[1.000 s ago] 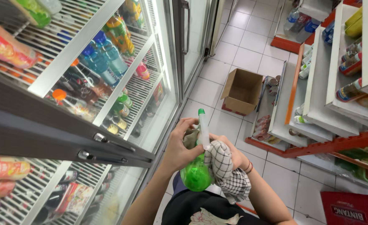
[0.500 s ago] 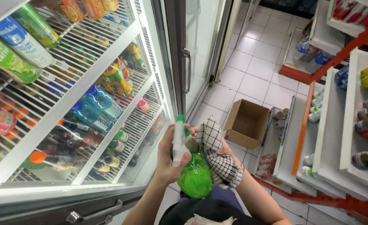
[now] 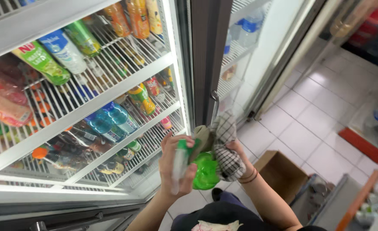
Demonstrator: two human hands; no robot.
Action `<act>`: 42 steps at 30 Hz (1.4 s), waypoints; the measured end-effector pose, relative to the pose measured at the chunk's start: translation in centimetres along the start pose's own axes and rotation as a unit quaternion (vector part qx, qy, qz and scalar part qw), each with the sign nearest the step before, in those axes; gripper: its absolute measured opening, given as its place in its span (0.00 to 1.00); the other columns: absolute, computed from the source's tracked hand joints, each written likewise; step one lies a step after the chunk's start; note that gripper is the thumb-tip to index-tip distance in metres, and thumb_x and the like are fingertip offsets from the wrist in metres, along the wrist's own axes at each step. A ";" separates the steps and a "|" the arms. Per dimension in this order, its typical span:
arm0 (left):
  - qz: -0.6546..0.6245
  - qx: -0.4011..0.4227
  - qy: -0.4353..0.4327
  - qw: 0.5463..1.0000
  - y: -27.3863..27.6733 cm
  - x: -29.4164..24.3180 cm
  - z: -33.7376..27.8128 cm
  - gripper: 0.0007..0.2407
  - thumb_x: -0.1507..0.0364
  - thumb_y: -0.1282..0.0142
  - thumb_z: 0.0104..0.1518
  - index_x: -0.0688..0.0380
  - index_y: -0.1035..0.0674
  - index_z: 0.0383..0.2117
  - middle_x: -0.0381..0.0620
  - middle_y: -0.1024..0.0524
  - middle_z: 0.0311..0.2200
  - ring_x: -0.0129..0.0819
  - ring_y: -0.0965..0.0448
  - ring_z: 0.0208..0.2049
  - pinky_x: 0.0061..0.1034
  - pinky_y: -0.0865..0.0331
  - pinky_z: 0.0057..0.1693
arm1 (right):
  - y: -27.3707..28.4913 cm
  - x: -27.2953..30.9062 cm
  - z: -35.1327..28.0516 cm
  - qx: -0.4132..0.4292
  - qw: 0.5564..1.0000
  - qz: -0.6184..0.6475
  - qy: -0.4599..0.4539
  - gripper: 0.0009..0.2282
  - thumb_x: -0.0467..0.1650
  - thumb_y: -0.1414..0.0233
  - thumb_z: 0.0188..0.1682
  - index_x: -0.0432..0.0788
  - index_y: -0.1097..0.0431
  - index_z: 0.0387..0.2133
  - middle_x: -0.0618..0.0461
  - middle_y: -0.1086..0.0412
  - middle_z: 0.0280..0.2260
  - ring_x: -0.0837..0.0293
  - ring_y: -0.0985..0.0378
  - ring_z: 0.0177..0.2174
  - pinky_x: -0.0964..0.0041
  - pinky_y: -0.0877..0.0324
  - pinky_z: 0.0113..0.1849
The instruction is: The person cleans a glass refrigerator door and its interior shelves using a spray bottle and cloths.
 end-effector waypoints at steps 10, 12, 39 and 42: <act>0.078 -0.123 -0.036 0.989 6.4 -7.8 9.0 0.14 0.70 0.44 0.59 0.67 0.30 0.46 0.52 0.27 0.42 0.40 0.22 0.48 0.32 0.27 0.58 | 3.5 9.2 8.5 0.119 0.985 0.127 0.009 0.30 0.33 0.48 0.51 0.29 0.45 0.65 0.33 0.31 0.54 0.43 0.26 0.49 0.52 0.30 0.50; 0.216 -0.152 -0.113 0.958 6.4 -12.0 12.2 0.15 0.70 0.41 0.59 0.67 0.29 0.47 0.53 0.27 0.39 0.40 0.21 0.41 0.31 0.26 0.50 | 2.6 9.9 10.0 0.128 0.984 0.126 0.012 0.30 0.33 0.48 0.51 0.29 0.45 0.65 0.33 0.31 0.54 0.43 0.26 0.49 0.52 0.30 0.50; 0.374 -0.236 -0.077 0.894 18.0 -19.0 15.3 0.12 0.64 0.43 0.66 0.62 0.24 0.34 0.44 0.24 0.22 0.27 0.21 0.24 0.24 0.31 0.35 | -6.3 -1.1 16.2 0.170 0.972 0.150 -0.067 0.29 0.33 0.47 0.51 0.29 0.44 0.63 0.34 0.31 0.54 0.43 0.26 0.50 0.52 0.29 0.52; 0.341 -0.278 -0.008 0.898 21.2 -17.9 10.6 0.11 0.67 0.45 0.65 0.64 0.25 0.33 0.44 0.25 0.20 0.28 0.25 0.22 0.23 0.34 0.32 | -5.5 -3.2 15.2 0.160 0.973 0.140 -0.086 0.29 0.33 0.47 0.50 0.29 0.44 0.63 0.34 0.31 0.54 0.43 0.26 0.50 0.52 0.29 0.52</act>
Point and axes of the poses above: each hand's wrist, its own z-axis towards the middle knuckle, its own y-axis out of the back of the hand, x = y × z, the point moved 10 cm from there along z, towards the middle knuckle
